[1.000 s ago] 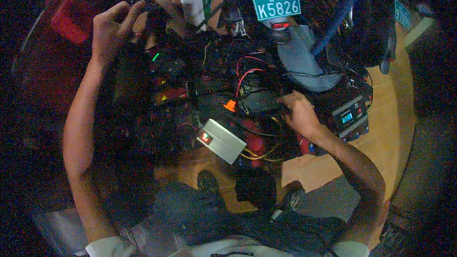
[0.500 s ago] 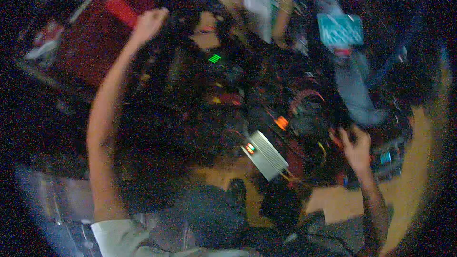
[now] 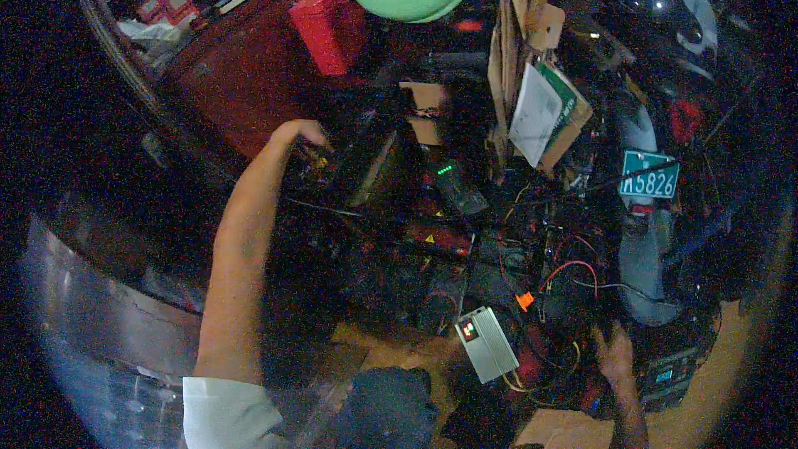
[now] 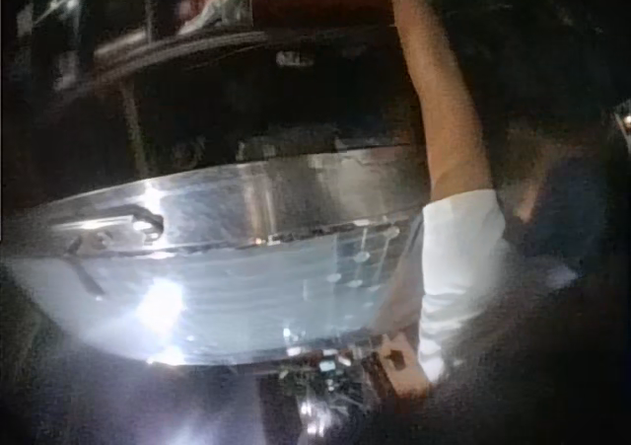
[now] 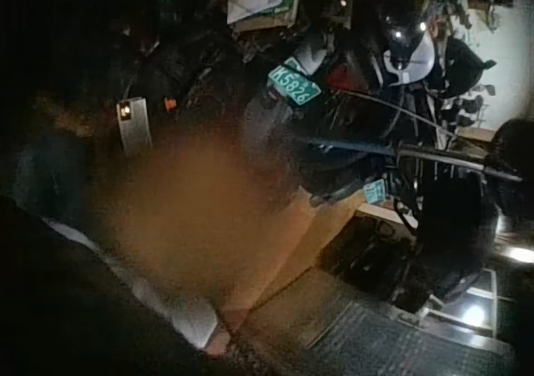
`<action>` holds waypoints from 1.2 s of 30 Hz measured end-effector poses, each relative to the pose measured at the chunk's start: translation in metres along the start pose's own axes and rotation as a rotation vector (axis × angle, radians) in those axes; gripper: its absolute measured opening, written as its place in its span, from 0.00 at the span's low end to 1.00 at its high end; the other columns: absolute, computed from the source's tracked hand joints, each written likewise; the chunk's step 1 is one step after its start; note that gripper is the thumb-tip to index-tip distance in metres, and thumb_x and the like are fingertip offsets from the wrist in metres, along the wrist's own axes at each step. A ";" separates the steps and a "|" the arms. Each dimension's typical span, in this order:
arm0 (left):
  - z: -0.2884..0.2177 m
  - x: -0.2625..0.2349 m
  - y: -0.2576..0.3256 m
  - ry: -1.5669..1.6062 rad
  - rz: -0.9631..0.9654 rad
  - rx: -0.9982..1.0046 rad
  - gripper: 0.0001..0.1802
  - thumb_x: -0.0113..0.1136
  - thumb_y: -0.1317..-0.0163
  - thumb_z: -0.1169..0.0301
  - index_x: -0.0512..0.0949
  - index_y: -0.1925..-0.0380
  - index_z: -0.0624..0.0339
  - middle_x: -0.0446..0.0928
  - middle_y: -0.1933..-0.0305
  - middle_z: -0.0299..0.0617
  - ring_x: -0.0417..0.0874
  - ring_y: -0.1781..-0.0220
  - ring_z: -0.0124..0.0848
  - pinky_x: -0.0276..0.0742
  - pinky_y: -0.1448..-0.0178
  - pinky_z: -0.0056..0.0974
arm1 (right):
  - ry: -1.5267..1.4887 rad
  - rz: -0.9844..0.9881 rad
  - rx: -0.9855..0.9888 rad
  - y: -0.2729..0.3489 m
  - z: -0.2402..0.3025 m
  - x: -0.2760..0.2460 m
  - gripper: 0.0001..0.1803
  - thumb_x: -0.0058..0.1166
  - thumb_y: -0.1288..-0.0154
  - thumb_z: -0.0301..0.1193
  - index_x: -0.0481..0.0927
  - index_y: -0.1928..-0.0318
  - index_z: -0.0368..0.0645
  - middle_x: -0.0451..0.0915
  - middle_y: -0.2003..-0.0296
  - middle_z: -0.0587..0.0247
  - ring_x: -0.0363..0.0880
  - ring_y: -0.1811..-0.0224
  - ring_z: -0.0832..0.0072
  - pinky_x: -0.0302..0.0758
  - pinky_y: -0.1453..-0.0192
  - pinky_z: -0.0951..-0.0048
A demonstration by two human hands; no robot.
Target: The person sits on the floor and uses a test light to check connections on a battery and power supply unit. They repeatedly touch the test light to various terminals and wires while holding the other end to a reference point.
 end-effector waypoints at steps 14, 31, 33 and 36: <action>0.031 0.029 -0.057 -0.060 0.232 -0.036 0.18 0.72 0.41 0.54 0.90 0.62 0.57 0.89 0.59 0.44 0.88 0.54 0.44 0.83 0.43 0.53 | -0.005 0.116 0.059 0.005 -0.031 0.012 0.32 0.61 0.26 0.44 0.74 0.36 0.29 0.86 0.53 0.36 0.86 0.53 0.53 0.79 0.50 0.57; 0.061 -0.008 -0.125 0.073 -0.795 0.348 0.32 0.74 0.42 0.58 0.79 0.39 0.59 0.84 0.43 0.55 0.84 0.40 0.52 0.79 0.37 0.50 | -0.059 -0.096 0.001 0.021 0.035 -0.037 0.31 0.58 0.28 0.53 0.79 0.43 0.35 0.82 0.50 0.39 0.82 0.44 0.45 0.79 0.41 0.49; 0.063 -0.052 -0.099 0.116 -1.007 0.321 0.29 0.67 0.33 0.55 0.76 0.37 0.58 0.82 0.40 0.56 0.82 0.39 0.54 0.76 0.36 0.50 | -0.014 -0.110 0.031 0.020 0.035 -0.050 0.31 0.59 0.29 0.52 0.80 0.44 0.35 0.83 0.51 0.38 0.82 0.46 0.45 0.80 0.43 0.49; 0.050 -0.100 -0.053 0.188 -1.307 0.202 0.37 0.53 0.26 0.40 0.73 0.31 0.59 0.79 0.36 0.57 0.80 0.35 0.55 0.74 0.35 0.51 | 0.053 -0.198 -0.017 0.016 0.036 -0.075 0.27 0.59 0.30 0.51 0.81 0.49 0.37 0.85 0.59 0.38 0.86 0.56 0.43 0.83 0.53 0.46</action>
Point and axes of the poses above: each hand's wrist, its own y-axis away from the middle knuckle, its own x-axis out of the palm, z = x × y, the point moved 3 cm from there along -y, towards the middle knuckle
